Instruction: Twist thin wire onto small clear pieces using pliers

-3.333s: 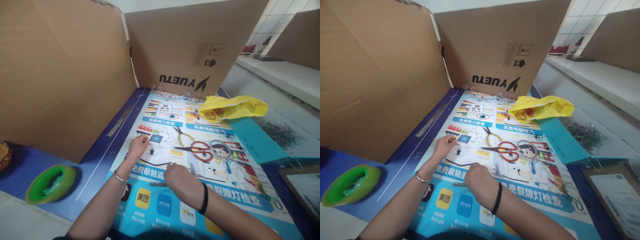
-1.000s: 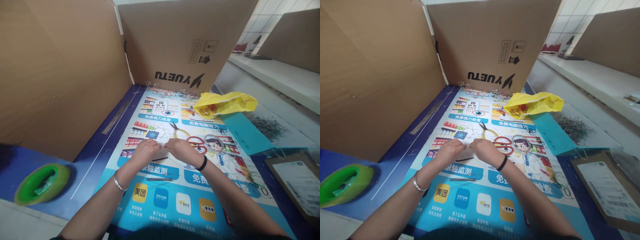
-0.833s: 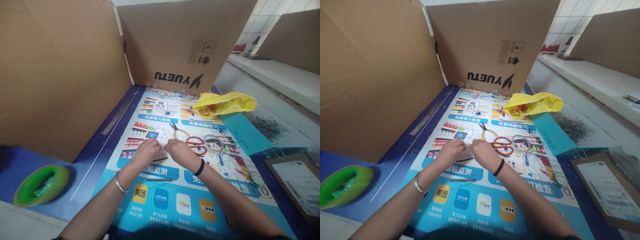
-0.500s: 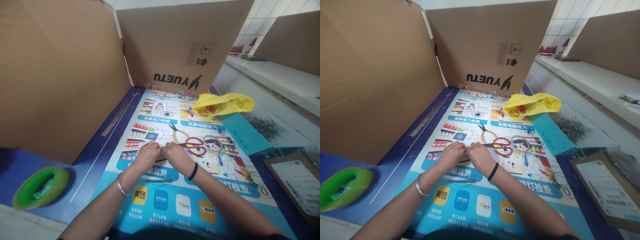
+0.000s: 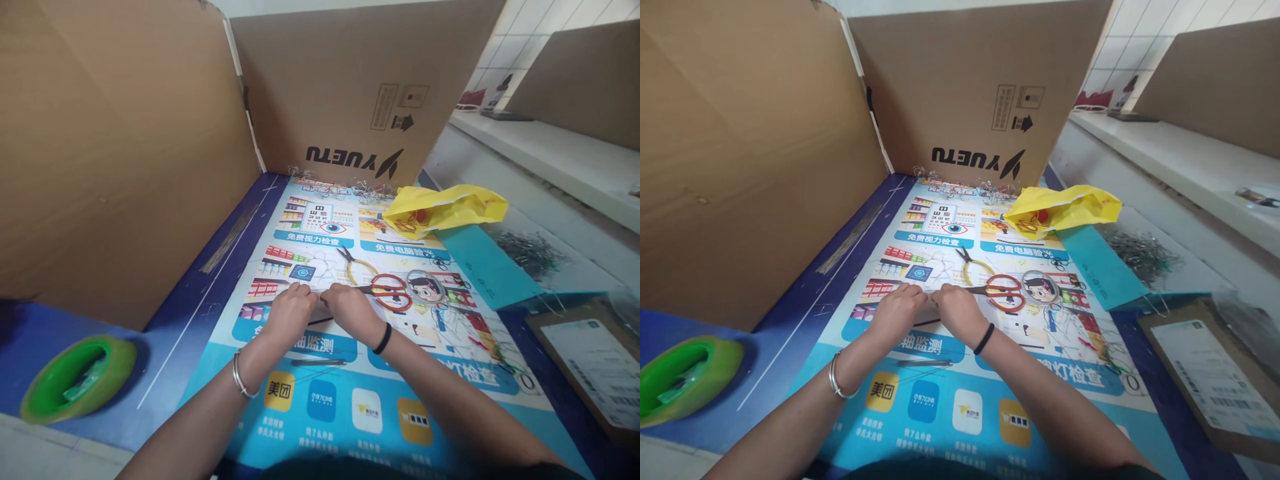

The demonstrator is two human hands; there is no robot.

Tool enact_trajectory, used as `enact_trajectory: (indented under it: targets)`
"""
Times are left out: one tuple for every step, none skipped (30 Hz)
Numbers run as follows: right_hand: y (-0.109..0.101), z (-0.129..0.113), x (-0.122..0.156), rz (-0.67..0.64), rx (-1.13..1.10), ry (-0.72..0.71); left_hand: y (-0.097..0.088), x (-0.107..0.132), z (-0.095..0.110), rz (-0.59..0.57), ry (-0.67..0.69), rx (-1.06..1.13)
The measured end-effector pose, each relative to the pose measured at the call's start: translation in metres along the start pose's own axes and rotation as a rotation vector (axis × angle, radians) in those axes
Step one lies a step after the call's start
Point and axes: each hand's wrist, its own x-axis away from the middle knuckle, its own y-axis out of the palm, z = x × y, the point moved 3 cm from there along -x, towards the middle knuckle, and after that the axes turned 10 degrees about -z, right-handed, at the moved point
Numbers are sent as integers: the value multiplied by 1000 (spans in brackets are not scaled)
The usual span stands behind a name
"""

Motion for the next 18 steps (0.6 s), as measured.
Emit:
enact_trajectory:
  targets:
    - [0,1,-1,8,-29,-8,0,1,0,3,-9,3]
    - [0,1,-2,21,-61,-18,0,1,-1,9,-14,8]
    - [0,2,-2,37,-95,-27,0,1,-1,16,-16,17]
    - [0,4,-3,55,-134,-34,1,1,-2,24,-17,30]
    - [1,5,-3,72,-176,-41,2,1,-3,35,-21,47]
    - [2,7,-4,91,-223,-47,4,0,-4,45,-29,71]
    - [4,9,-5,111,-271,-50,5,-1,-6,54,-39,101]
    - [5,12,-5,129,-319,-54,7,-2,-8,60,-52,140]
    - [6,14,-6,144,-366,-59,9,-4,-11,64,-64,194]
    - [7,16,-7,156,-412,-64,11,-6,-13,68,-72,267]
    - [8,18,-8,162,-462,-67,13,-7,-16,75,-75,359]
    - [9,20,-9,164,-517,-68,14,-9,-19,86,-75,465]
    - [10,22,-10,163,-579,-67,16,-10,-21,103,-81,575]
    - [10,23,-10,161,-649,-64,17,-11,-24,121,-93,682]
    - [11,24,-11,155,-728,-60,18,-12,-27,138,-113,783]
    - [12,25,-13,143,-819,-55,19,-13,-29,146,-141,879]
    - [14,25,-14,126,-926,-48,21,-14,-31,144,-173,973]
    - [15,25,-15,104,-1042,-38,23,-14,-32,131,-205,1067]
